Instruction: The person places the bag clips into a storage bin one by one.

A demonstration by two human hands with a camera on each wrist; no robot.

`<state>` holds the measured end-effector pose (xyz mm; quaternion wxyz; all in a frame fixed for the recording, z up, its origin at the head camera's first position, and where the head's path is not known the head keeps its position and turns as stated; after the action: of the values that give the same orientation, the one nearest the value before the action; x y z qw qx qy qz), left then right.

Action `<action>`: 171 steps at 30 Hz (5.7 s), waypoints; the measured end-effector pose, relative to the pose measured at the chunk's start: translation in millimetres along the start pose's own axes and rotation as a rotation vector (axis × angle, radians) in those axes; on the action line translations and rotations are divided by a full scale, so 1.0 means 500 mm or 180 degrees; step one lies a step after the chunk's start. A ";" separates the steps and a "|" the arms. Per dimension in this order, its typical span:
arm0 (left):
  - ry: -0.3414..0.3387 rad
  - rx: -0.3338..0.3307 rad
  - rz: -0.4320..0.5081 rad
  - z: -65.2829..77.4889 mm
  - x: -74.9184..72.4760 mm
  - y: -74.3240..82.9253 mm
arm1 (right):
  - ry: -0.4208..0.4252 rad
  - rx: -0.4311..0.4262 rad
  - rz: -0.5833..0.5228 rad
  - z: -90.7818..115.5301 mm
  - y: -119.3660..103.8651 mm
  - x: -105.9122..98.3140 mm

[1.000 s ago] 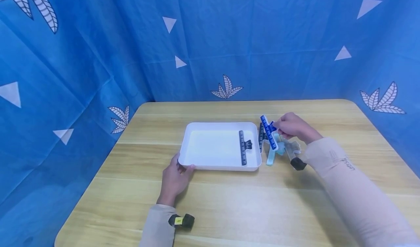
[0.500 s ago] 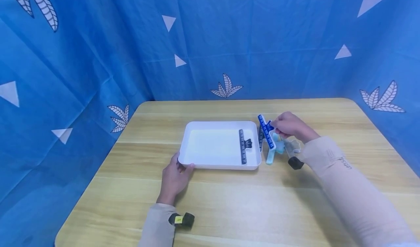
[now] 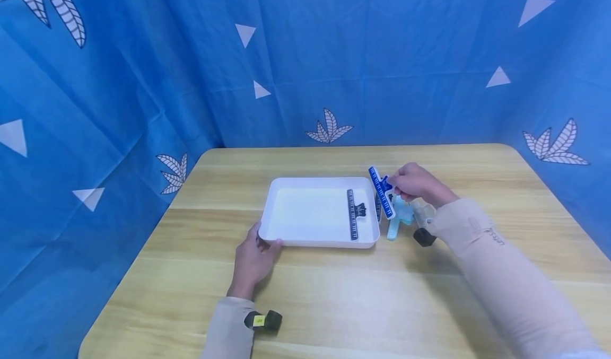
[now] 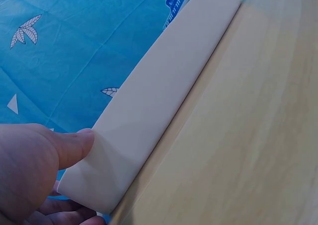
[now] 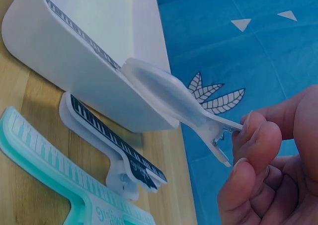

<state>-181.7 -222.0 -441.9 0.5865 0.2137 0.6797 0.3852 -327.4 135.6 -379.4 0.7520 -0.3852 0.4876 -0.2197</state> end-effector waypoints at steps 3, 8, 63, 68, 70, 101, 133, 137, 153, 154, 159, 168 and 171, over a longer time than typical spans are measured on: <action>0.0018 0.0020 -0.0024 0.003 -0.001 0.000 | -0.0015 -0.0024 -0.0009 0.001 -0.005 0.004; 0.0042 0.0029 -0.0021 0.005 0.000 0.000 | -0.0026 -0.0044 -0.0033 0.001 -0.013 0.011; 0.0074 0.0036 -0.0018 0.013 0.007 -0.007 | -0.0026 -0.0001 -0.0041 -0.007 -0.031 0.048; 0.0098 0.0052 0.0034 0.014 0.009 -0.009 | -0.0037 0.0013 -0.0149 -0.008 -0.030 0.054; 0.0118 0.0083 0.0047 0.014 0.009 -0.008 | -0.0040 0.0013 -0.0155 -0.006 -0.033 0.056; 0.0113 0.0067 0.0053 0.007 0.007 -0.004 | -0.0019 0.0000 -0.0172 -0.015 -0.038 0.074; 0.0117 -0.0069 0.0052 0.009 0.004 -0.003 | -0.0041 0.0148 -0.0059 -0.033 -0.024 0.100; 0.0119 -0.0071 0.0072 0.008 0.005 -0.003 | -0.0040 0.0155 -0.0091 -0.034 -0.026 0.102; 0.0090 -0.0075 0.0035 0.005 0.007 -0.006 | -0.0117 0.0076 -0.0252 -0.040 -0.030 0.123; 0.0097 -0.0074 0.0033 0.005 0.007 -0.006 | -0.0131 0.0058 -0.0257 -0.041 -0.030 0.124; 0.0103 -0.0085 0.0032 0.005 0.007 -0.007 | -0.0093 0.0045 -0.0231 -0.044 -0.027 0.128; 0.0077 -0.0094 0.0050 0.007 0.009 -0.010 | -0.0057 0.0112 -0.0171 -0.044 -0.022 0.133; 0.0081 -0.0100 0.0056 0.007 0.009 -0.010 | -0.0041 0.0141 -0.0174 -0.045 -0.021 0.136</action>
<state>-178.5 -220.8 -448.8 0.5777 0.2055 0.6790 0.4037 -317.8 72.8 -414.4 0.7572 -0.3831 0.4670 -0.2485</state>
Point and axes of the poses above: each hand's wrist, its own z-axis away from the middle knuckle, its own x-axis out of the palm, y = z × x, the point moved 6 cm from there along -z, towards the middle knuckle, and after that the axes turned 5 degrees about -x, right-handed, at the moved point
